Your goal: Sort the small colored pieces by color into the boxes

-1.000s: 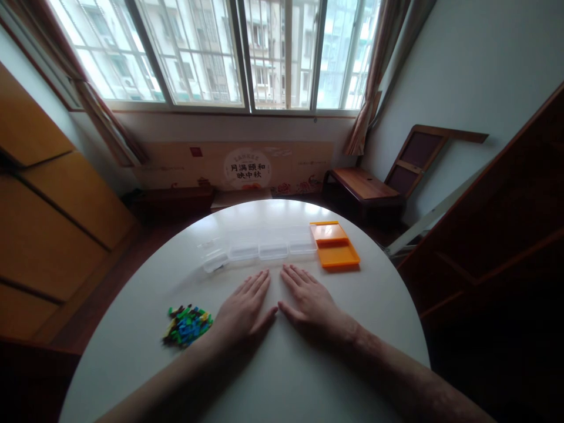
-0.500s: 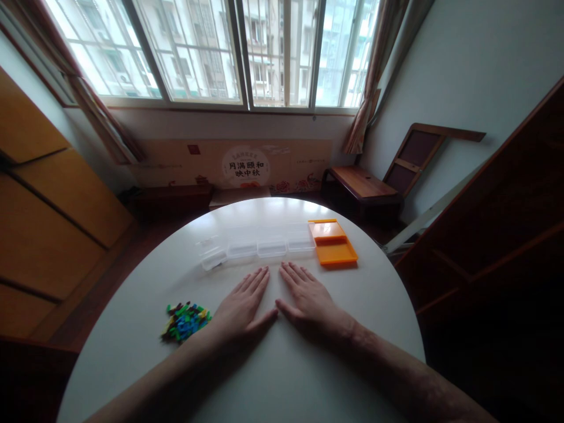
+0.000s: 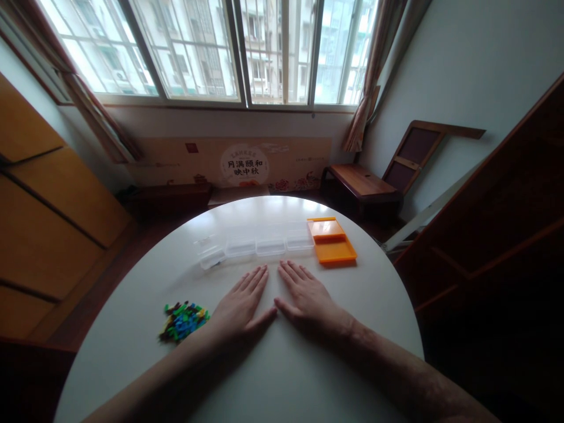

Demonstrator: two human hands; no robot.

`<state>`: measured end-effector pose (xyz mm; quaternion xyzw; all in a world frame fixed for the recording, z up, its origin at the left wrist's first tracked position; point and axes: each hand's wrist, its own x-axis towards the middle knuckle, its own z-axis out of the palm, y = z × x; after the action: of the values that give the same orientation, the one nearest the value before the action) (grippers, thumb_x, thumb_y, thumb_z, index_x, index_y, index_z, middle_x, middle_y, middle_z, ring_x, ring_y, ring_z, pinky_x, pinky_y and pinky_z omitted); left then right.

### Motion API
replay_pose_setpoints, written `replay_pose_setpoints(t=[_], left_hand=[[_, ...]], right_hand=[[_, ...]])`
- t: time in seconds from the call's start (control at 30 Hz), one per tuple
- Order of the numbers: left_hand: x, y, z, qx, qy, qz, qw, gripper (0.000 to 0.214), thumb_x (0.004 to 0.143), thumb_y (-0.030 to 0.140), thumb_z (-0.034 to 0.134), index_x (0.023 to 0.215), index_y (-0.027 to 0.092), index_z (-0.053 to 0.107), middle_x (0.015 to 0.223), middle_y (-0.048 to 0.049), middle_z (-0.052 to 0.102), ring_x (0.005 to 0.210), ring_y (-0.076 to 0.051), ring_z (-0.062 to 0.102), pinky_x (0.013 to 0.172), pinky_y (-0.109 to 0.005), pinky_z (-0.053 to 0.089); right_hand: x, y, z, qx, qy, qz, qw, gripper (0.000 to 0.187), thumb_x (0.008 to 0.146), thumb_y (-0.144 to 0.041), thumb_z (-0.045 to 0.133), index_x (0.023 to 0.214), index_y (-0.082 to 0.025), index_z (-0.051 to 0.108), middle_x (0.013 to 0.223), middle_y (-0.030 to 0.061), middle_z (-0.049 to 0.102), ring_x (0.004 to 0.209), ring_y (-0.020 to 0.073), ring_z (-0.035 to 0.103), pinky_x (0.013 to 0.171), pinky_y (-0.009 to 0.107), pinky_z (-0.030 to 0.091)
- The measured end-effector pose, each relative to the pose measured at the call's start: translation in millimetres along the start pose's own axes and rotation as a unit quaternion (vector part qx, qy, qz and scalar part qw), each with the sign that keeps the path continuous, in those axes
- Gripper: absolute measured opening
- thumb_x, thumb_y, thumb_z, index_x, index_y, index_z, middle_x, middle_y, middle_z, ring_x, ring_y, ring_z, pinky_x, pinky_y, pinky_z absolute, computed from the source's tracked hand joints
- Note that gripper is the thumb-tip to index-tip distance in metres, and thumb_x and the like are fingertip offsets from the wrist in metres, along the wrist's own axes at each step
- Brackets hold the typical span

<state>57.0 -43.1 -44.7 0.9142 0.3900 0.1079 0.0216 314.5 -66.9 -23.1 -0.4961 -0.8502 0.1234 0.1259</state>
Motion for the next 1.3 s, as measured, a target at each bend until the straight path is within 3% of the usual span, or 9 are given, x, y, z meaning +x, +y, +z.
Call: replay_pose_setpoints(t=[0.57,0.93,1.13,1.3], left_hand=[[1.4,1.8,-2.3,-0.019,-0.002,0.002,1.0,0.097,0.109,0.077,0.038,0.181,0.016,0.017,0.184,-0.0152,0.023,0.171,-0.034,0.027,0.14,-0.049,0.025],[4.2,6.6,-10.8,-0.009,-0.025,0.0,1.0,0.097,0.108,0.078,0.036,0.177,0.01,0.028,0.183,-0.0187,0.026,0.17,-0.034,0.029,0.14,-0.049,0.025],[3.6,10.3,-40.5,-0.014,-0.055,0.022,0.998,0.092,0.108,0.077,0.039,0.173,0.013,0.041,0.177,-0.0202,0.039,0.166,-0.037,0.037,0.138,-0.056,0.03],[-10.9,-5.6,-82.6,-0.066,-0.08,0.08,0.991,0.077,0.108,0.066,0.055,0.175,0.03,0.039,0.175,-0.0077,0.048,0.161,-0.031,0.048,0.137,-0.051,0.035]], right_hand=[[-0.5,0.3,-2.6,0.011,-0.001,-0.003,1.0,0.083,0.112,-0.061,0.046,0.179,-0.019,0.023,0.185,0.0107,0.019,0.173,0.0287,0.02,0.142,0.051,0.019],[-1.0,-2.7,-7.6,0.013,-0.003,0.001,1.0,0.083,0.111,-0.059,0.049,0.178,-0.016,0.027,0.185,0.012,0.023,0.173,0.0286,0.022,0.142,0.05,0.021],[-2.5,-2.0,-8.8,0.015,0.008,-0.008,1.0,0.083,0.111,-0.064,0.047,0.177,-0.017,0.031,0.184,0.0123,0.026,0.172,0.0286,0.024,0.142,0.05,0.022],[-4.7,-3.0,-10.2,0.027,0.017,-0.008,0.999,0.08,0.11,-0.063,0.049,0.175,-0.019,0.035,0.183,0.0125,0.028,0.171,0.0296,0.027,0.142,0.051,0.023]])
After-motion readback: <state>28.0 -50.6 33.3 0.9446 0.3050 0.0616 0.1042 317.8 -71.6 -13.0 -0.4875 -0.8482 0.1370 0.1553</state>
